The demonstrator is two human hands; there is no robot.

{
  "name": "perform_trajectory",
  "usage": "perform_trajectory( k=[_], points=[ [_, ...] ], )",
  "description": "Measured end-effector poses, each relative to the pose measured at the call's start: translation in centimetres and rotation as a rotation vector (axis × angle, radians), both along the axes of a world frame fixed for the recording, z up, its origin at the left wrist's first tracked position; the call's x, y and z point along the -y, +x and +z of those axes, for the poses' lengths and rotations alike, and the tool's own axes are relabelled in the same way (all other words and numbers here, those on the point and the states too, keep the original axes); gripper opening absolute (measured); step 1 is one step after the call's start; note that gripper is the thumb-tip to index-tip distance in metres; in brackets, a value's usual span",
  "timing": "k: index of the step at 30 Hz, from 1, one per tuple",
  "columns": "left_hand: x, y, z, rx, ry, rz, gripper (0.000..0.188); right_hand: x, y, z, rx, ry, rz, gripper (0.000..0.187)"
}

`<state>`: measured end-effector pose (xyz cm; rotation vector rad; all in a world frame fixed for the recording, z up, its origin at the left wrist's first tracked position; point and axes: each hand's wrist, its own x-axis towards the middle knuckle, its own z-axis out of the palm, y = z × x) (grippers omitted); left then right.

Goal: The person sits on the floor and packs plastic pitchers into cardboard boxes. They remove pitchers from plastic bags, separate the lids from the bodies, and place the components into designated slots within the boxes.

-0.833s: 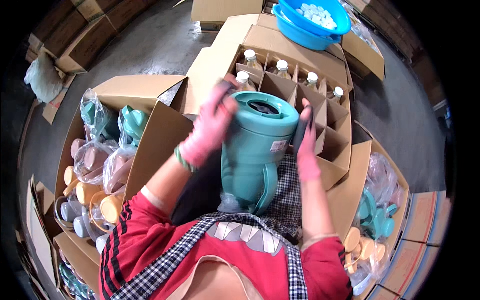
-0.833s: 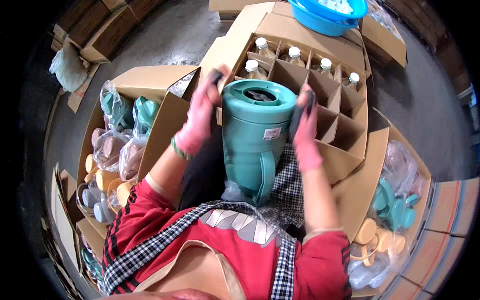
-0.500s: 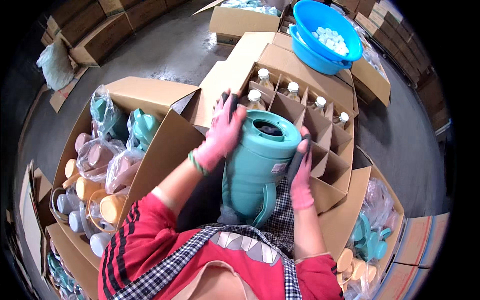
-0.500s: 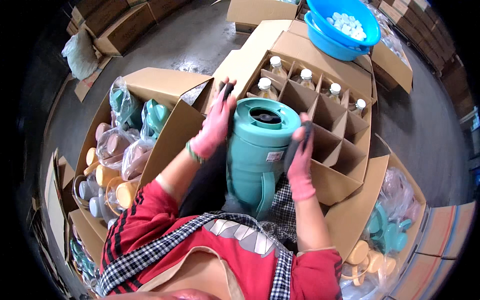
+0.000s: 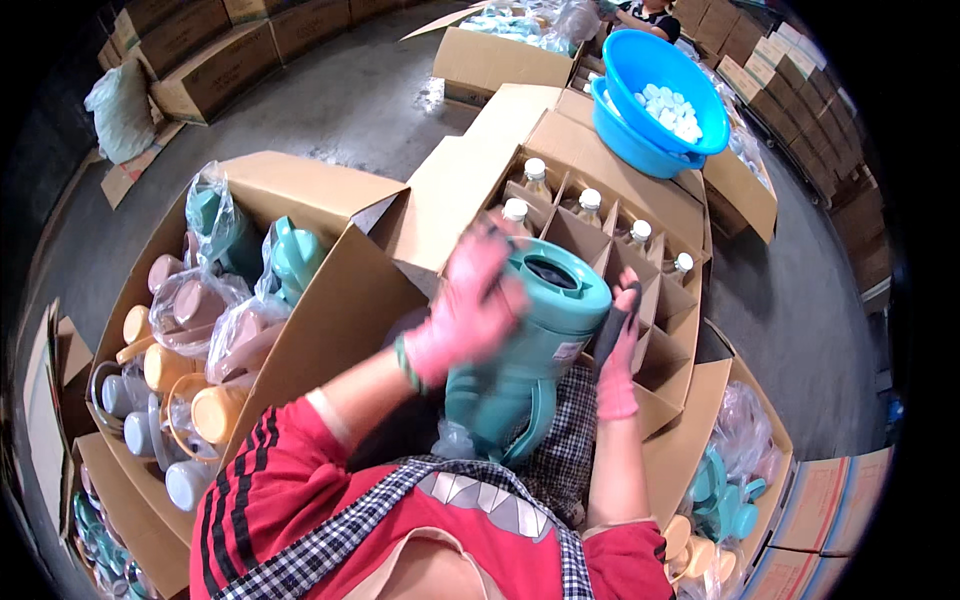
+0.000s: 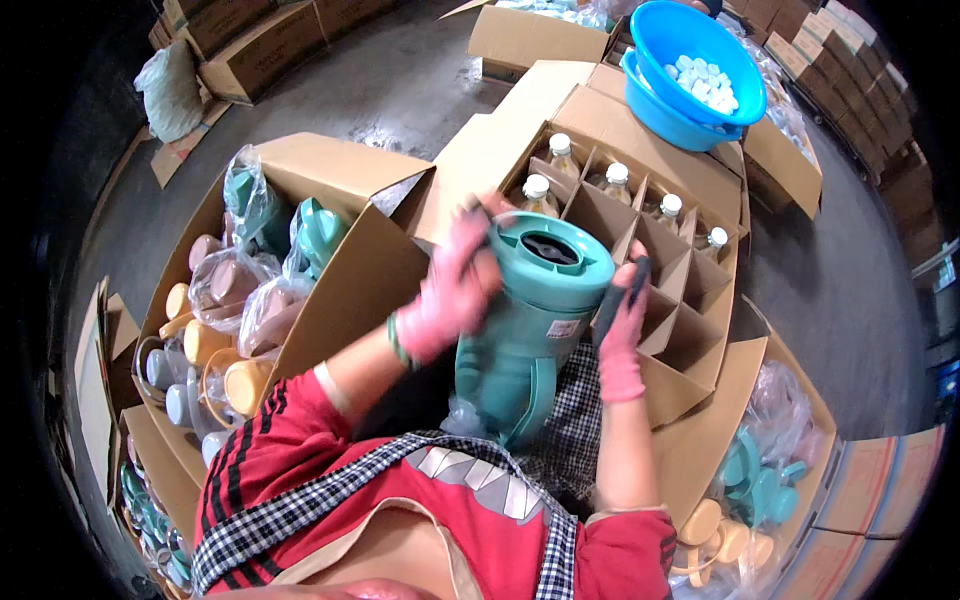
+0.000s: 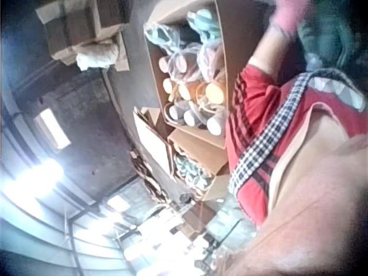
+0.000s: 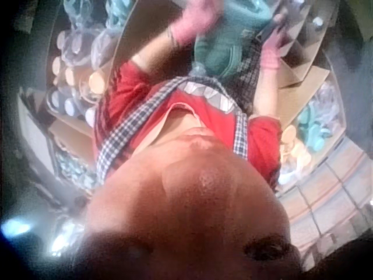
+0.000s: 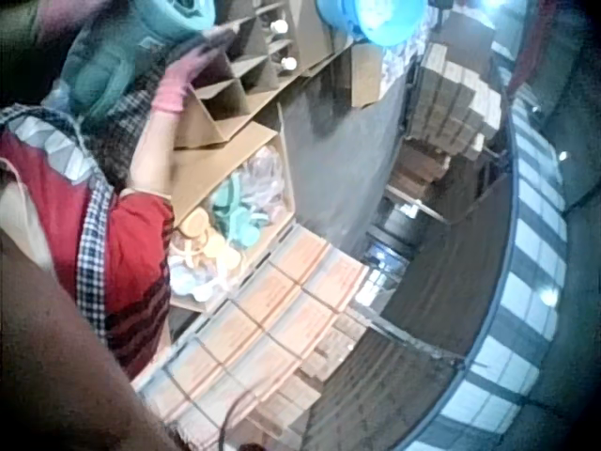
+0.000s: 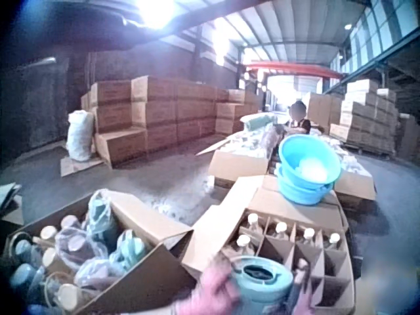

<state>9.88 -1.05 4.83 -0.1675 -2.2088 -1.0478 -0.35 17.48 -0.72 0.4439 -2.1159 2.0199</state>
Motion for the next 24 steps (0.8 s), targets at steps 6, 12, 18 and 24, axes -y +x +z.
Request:
perform_trajectory(
  k=[6, 12, 18, 24],
  points=[
    [-4.1, 2.1, 2.1, 0.033, -0.284, -0.072, 0.052, -2.3, -6.2, -0.2, 0.25, 0.251, 0.09, 0.043],
    [2.3, -3.2, -2.3, 0.312, 0.689, -0.2, 0.029, 2.8, 0.1, 1.8, -0.018, -0.038, 0.218, 0.06],
    [-1.4, 2.4, 4.0, -0.185, -0.34, -0.061, 0.07, 1.8, -0.5, 8.3, 0.327, -0.606, 0.526, 0.06],
    [1.9, 0.2, 4.0, -0.233, 0.057, -0.078, 0.057, 3.5, 2.7, 11.0, -0.565, -0.126, 0.267, 0.076]
  ],
)
